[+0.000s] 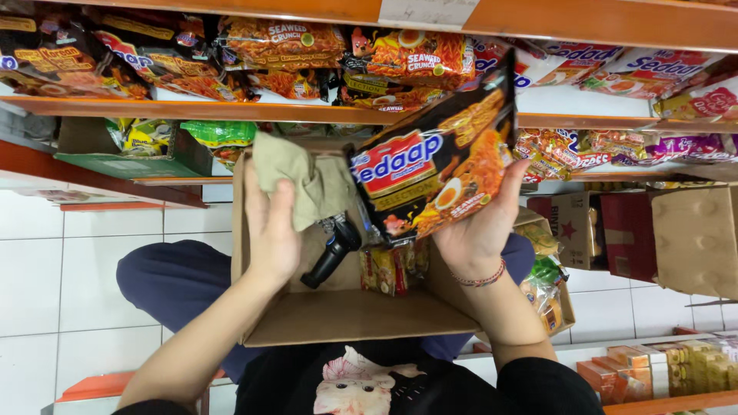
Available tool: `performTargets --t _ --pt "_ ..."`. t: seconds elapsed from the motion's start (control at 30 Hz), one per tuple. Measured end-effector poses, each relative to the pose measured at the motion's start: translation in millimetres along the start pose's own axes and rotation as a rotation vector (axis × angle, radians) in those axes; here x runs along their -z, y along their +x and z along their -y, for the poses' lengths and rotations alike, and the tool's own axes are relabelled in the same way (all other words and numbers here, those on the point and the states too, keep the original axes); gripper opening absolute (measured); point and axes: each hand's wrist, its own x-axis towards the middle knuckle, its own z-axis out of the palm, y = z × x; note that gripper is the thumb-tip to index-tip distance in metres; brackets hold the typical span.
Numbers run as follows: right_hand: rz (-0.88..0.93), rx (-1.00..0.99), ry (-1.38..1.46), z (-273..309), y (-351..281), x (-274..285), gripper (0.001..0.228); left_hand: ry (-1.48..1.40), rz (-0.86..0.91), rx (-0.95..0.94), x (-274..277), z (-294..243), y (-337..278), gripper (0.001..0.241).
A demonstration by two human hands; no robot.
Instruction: The person picks up packaged instant noodles from a convenience store shelf, wipes them with a cloth, scans the barcodes with a handheld scanner, and places the items into a cardboard box on the floor.
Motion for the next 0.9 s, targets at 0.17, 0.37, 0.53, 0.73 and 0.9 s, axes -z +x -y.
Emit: performTargets --t 0.17,0.37,0.53,0.73,0.9 --pt "0.040 -0.151 -0.060 -19.7 -6.6 -1.8 0.077 -0.157 0.136 0.180 -26.9 -4.3 -23.5 0.063" --pt "0.116 -0.203 -0.443 -22.9 -2.5 9.1 0.064 0.545 0.305 -0.440 -44.5 -47.3 -21.9 0.048" --pt "0.203 -0.340 -0.131 -11.7 -1.1 5.8 0.075 0.878 0.622 -0.969 -38.5 -66.4 1.2 0.024" --pt "0.107 -0.313 -0.198 -21.5 -3.6 0.8 0.050 1.237 0.874 -1.111 -24.3 -65.3 -0.4 0.032" --pt "0.076 -0.251 -0.289 -32.2 -2.2 24.9 0.040 1.078 0.759 -0.932 -18.3 -61.2 6.9 0.030"
